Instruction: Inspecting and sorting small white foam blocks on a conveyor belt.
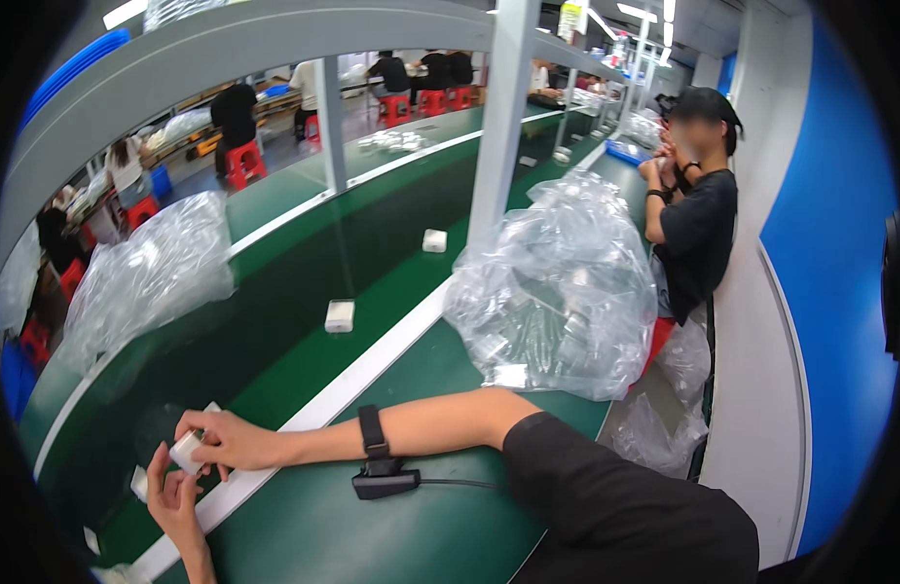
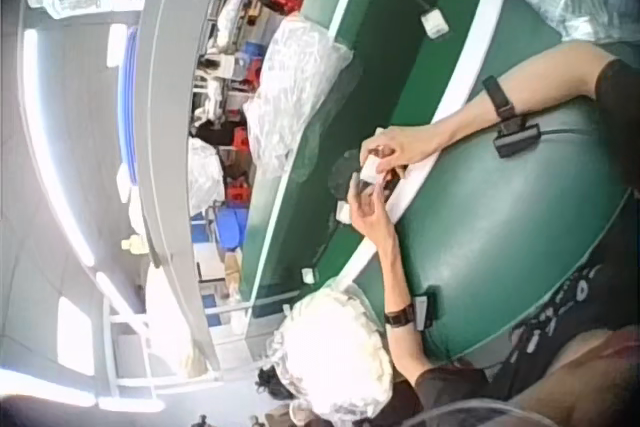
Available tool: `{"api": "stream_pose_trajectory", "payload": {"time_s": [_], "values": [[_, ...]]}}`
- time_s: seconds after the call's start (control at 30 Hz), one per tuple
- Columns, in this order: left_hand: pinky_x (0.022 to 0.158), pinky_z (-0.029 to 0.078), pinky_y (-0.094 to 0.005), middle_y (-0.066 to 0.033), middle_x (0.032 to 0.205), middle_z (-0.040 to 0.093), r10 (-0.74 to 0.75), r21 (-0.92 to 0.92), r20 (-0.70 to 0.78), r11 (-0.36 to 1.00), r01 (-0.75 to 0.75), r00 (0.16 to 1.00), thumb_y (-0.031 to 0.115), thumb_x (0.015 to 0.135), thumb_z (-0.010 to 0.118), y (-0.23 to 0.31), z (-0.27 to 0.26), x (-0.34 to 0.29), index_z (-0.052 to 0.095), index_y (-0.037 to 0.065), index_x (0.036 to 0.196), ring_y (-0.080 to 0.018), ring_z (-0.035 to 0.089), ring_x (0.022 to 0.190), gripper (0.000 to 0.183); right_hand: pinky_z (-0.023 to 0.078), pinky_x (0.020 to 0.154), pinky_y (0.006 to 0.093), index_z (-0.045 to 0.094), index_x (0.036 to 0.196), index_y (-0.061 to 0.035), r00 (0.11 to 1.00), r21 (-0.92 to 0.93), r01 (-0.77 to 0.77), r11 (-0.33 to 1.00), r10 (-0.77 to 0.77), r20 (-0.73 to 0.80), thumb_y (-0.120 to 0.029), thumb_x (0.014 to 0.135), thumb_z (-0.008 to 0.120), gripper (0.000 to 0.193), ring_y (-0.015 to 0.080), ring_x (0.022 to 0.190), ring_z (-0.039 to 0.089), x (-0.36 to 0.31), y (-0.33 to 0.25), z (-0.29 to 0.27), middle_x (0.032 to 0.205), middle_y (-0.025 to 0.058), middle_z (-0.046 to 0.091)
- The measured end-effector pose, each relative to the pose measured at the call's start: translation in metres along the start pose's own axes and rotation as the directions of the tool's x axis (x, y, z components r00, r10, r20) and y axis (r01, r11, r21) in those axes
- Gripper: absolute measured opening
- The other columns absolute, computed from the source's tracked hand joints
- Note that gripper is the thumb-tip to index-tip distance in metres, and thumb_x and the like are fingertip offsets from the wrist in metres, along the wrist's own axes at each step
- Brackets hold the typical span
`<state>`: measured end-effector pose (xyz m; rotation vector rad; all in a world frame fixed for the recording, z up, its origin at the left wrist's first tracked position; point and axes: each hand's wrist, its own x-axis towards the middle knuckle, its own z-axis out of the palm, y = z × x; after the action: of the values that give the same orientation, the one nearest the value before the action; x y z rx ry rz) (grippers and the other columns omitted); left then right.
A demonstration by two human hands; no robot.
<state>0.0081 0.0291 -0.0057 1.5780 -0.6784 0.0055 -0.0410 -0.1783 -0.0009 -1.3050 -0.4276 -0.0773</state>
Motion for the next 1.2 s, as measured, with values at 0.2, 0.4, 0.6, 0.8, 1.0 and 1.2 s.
{"api": "stream_pose_trajectory", "payload": {"time_s": [0.2, 0.4, 0.6, 0.8, 1.0, 1.2], "values": [[0.066, 0.055, -0.0227, -0.0117, 0.109, 0.065, -0.085, -0.004, -0.06, 0.996, 0.085, 0.995, 0.007, 0.097, 0.061, -0.009, -0.012, 0.003, 0.062, -0.007, 0.117, -0.0153, 0.068, 0.083, 0.024, 0.05, 0.053, 0.0251, 0.055, 0.111, -0.003, 0.994, -0.149, 0.11, 0.983, -0.11, 0.004, -0.01, 0.095, 0.055, 0.017, 0.0111, 0.062, 0.059, -0.001, -0.001, 0.005, 0.091, 0.0101, 0.062], [0.064, 0.057, -0.0205, -0.011, 0.109, 0.066, -0.059, 0.081, -0.045, 0.995, 0.063, 0.997, 0.01, 0.097, 0.062, -0.014, -0.013, 0.003, 0.061, -0.007, 0.119, -0.0136, 0.068, 0.082, 0.028, 0.048, 0.052, 0.0251, 0.057, 0.105, -0.0006, 0.986, -0.207, 0.144, 0.968, -0.158, -0.054, -0.008, 0.092, 0.056, 0.015, 0.0107, 0.06, 0.058, -0.002, -0.001, 0.005, 0.086, 0.0085, 0.062], [0.063, 0.056, -0.02, -0.0087, 0.11, 0.064, -0.094, 0.085, -0.032, 0.992, 0.096, 0.995, 0.01, 0.099, 0.06, -0.035, -0.031, 0.004, 0.06, -0.002, 0.111, -0.0114, 0.066, 0.08, 0.017, 0.046, 0.055, 0.0298, 0.058, 0.098, 0.0015, 0.97, -0.269, 0.222, 0.937, -0.24, -0.035, -0.012, 0.086, 0.062, 0.018, 0.0172, 0.064, 0.057, -0.008, -0.006, 0.009, 0.084, 0.0118, 0.059], [0.059, 0.054, -0.0199, -0.0069, 0.105, 0.063, 0.03, 0.16, 0.046, 0.986, -0.037, 0.998, 0.009, 0.099, 0.057, -0.057, -0.044, 0.006, 0.057, -0.001, 0.106, -0.0105, 0.066, 0.071, 0.012, 0.044, 0.064, 0.0399, 0.056, 0.088, 0.0035, 0.939, -0.394, 0.327, 0.859, -0.343, 0.029, -0.006, 0.08, 0.06, 0.013, 0.0302, 0.073, 0.057, -0.006, -0.003, 0.006, 0.083, 0.0168, 0.058], [0.073, 0.05, -0.0317, -0.0092, 0.118, 0.062, 0.013, 0.292, 0.252, 0.952, -0.089, 0.968, 0.031, 0.104, 0.057, -0.051, -0.051, -0.002, 0.053, 0.007, 0.141, -0.0194, 0.062, 0.092, 0.045, 0.046, 0.069, 0.0429, 0.054, 0.087, 0.0035, 0.912, -0.404, 0.392, 0.827, -0.406, 0.055, -0.001, 0.08, 0.053, 0.008, 0.0365, 0.082, 0.06, -0.003, 0.008, 0.006, 0.088, 0.0185, 0.057], [0.045, 0.044, -0.017, -0.0054, 0.083, 0.063, -0.237, 0.171, -0.016, 0.957, 0.236, 0.971, 0.02, 0.1, 0.06, -0.063, -0.047, -0.002, 0.054, 0.001, 0.114, -0.0076, 0.059, 0.05, 0.024, 0.048, 0.075, 0.0452, 0.053, 0.089, 0.0049, 0.915, -0.435, 0.391, 0.811, -0.393, 0.09, 0.003, 0.08, 0.056, 0.01, 0.0409, 0.093, 0.059, -0.001, 0.014, 0.006, 0.094, 0.0201, 0.057]]}}
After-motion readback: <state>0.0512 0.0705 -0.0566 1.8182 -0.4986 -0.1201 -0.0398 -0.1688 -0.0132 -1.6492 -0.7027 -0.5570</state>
